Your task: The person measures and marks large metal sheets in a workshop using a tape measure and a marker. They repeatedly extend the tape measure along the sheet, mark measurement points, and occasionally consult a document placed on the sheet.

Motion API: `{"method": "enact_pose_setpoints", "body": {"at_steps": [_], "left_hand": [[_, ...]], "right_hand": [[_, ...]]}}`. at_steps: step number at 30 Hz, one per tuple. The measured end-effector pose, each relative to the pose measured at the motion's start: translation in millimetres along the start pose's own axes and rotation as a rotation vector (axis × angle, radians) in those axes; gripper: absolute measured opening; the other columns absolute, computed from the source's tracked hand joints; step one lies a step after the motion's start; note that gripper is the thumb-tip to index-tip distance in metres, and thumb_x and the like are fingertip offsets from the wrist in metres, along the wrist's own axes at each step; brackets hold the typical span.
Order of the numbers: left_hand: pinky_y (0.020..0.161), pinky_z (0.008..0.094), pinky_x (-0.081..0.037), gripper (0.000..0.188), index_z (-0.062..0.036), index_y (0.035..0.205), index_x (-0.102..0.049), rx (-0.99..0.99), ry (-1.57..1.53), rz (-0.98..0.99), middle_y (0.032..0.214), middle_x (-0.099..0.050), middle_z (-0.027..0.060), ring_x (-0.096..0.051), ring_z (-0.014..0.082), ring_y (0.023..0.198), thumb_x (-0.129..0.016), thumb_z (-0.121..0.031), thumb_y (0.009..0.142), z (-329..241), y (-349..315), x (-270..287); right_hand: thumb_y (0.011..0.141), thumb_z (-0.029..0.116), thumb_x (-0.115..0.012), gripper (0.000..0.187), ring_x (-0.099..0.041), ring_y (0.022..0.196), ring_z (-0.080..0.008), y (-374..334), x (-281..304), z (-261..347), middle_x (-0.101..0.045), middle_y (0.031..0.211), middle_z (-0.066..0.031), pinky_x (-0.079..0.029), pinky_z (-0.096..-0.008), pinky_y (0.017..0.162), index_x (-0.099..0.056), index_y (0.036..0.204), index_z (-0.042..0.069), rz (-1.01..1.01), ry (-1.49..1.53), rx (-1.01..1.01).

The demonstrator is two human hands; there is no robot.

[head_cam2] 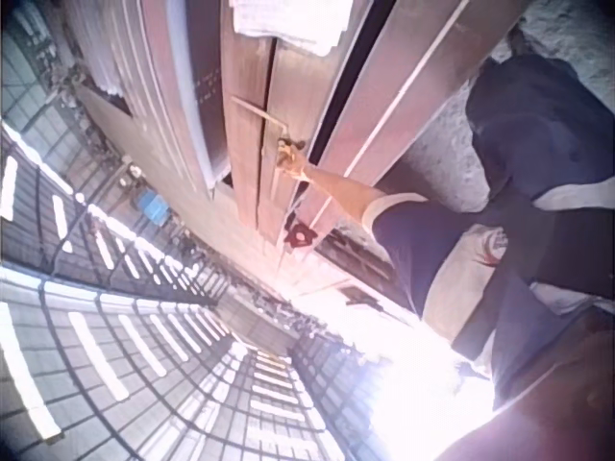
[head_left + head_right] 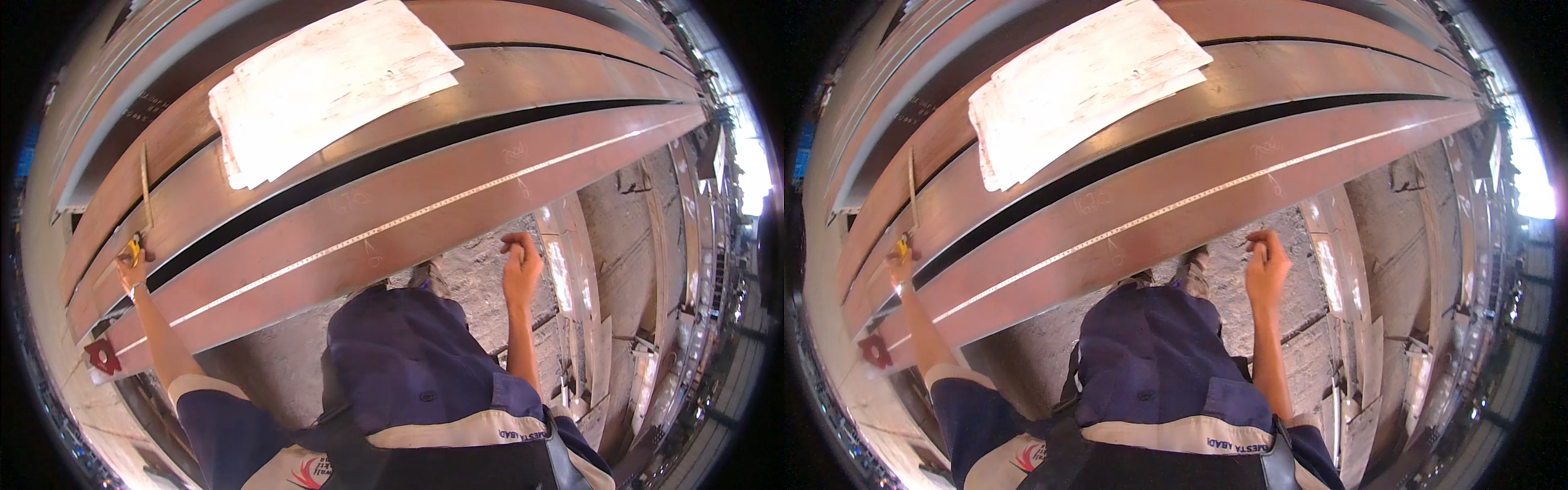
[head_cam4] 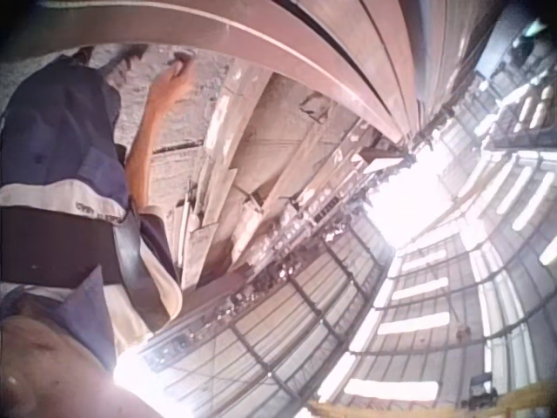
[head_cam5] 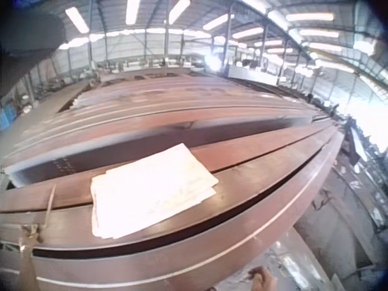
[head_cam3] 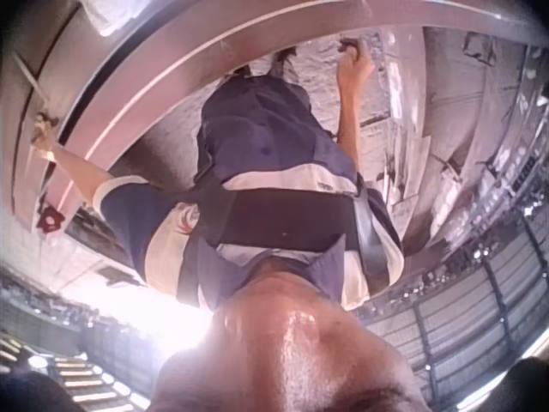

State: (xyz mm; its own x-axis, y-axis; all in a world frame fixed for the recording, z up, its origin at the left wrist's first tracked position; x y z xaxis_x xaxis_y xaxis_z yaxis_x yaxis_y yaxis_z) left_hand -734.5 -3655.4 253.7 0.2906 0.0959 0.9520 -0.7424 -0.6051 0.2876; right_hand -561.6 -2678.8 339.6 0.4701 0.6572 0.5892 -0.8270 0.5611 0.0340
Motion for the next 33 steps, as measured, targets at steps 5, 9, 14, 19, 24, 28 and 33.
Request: {"method": "enact_pose_setpoints", "body": {"at_steps": [5,9,14,19,24,28,33], "left_hand": [[0.073,0.0357,-0.058,0.045,0.0032,0.101,-0.057,-0.114,-0.523,0.277,0.078,-0.074,0.0084,-0.072,0.0177,0.075,-0.072,-0.039,0.097,-30.3,-1.3,-5.9],[0.085,0.0381,-0.059,0.048,0.007,0.113,-0.062,0.072,-0.49,-0.006,0.1,-0.074,0.015,-0.072,0.0217,0.09,-0.08,-0.032,0.091,-54.4,-28.3,47.1],[0.096,0.0443,-0.057,0.06,0.0049,0.134,-0.059,0.139,-1.569,-0.042,0.124,-0.067,0.0162,-0.069,0.0257,0.104,-0.078,-0.034,0.092,-139.6,-119.2,92.3],[0.082,0.035,-0.054,0.067,0.0014,0.145,-0.049,-0.055,-1.387,0.615,0.124,-0.065,0.0126,-0.065,0.0169,0.089,-0.071,-0.035,0.093,-329.6,-290.0,134.6],[0.084,0.0324,-0.058,0.061,-0.0042,0.136,-0.05,-0.15,-1.587,1.122,0.12,-0.062,0.0115,-0.066,0.0178,0.1,-0.082,-0.02,0.086,-458.6,-423.9,196.3],[0.088,0.0328,-0.059,0.066,-0.003,0.131,-0.049,-0.235,-1.395,1.27,0.117,-0.067,0.0116,-0.068,0.0187,0.105,-0.09,-0.019,0.082,-481.4,-444.2,212.6],[0.087,0.0317,-0.058,0.059,-0.0016,0.128,-0.054,-0.39,-1.257,1.251,0.119,-0.065,0.0103,-0.068,0.0175,0.102,-0.089,-0.021,0.084,-497.8,-468.8,222.4]], "right_hand": [[0.09,-0.005,-0.054,0.02,-0.068,0.076,-0.0237,0.0,-24.1,29.2,-0.07,0.084,-0.0149,-0.052,-0.0352,0.073,-0.068,0.103,0.001,0.027,0.009,0.127],[0.093,0.0,-0.056,0.014,-0.068,0.076,-0.0251,-5.1,-27.5,59.3,-0.068,0.084,-0.0157,-0.052,-0.036,0.071,-0.067,0.101,0.001,0.083,0.023,0.159],[0.095,0.009,-0.064,0.012,-0.07,0.079,-0.0353,-22.5,-46.4,120.3,-0.067,0.085,-0.0195,-0.053,-0.0408,0.07,-0.065,0.105,0.003,0.26,0.154,0.167],[0.086,0.018,-0.081,0.038,-0.071,0.079,-0.0258,-46.6,-77.8,182.9,-0.069,0.091,-0.0123,-0.056,-0.0374,0.07,-0.064,0.118,0.006,0.573,0.232,0.443],[0.082,0.035,-0.084,0.072,-0.068,0.094,-0.0411,-59.9,-92.0,186.8,-0.061,0.116,-0.0208,-0.057,-0.0464,0.072,-0.05,0.136,0.002,0.723,0.027,0.612],[0.079,0.037,-0.086,0.081,-0.067,0.095,-0.0432,-46.2,-67.8,164.6,-0.059,0.117,-0.0202,-0.057,-0.0485,0.074,-0.046,0.14,0.002,0.565,-0.017,0.523],[0.072,0.038,-0.092,0.09,-0.068,0.095,-0.0418,-41.6,-43.3,142.0,-0.057,0.121,-0.0176,-0.058,-0.0487,0.077,-0.046,0.142,0.005,0.516,-0.015,0.432]]}}
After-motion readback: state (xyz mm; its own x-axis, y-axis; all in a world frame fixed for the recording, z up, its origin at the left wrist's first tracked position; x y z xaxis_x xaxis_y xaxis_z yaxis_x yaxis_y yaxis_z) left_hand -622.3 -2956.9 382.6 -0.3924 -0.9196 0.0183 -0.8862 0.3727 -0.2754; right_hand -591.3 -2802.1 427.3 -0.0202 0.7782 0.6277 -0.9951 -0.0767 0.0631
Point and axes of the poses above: each hand's wrist, its own y-axis towards the middle knuckle, its own x-axis out of the back of the hand, z = x × y, the point moved 6 cm from there along y, towards the middle knuckle
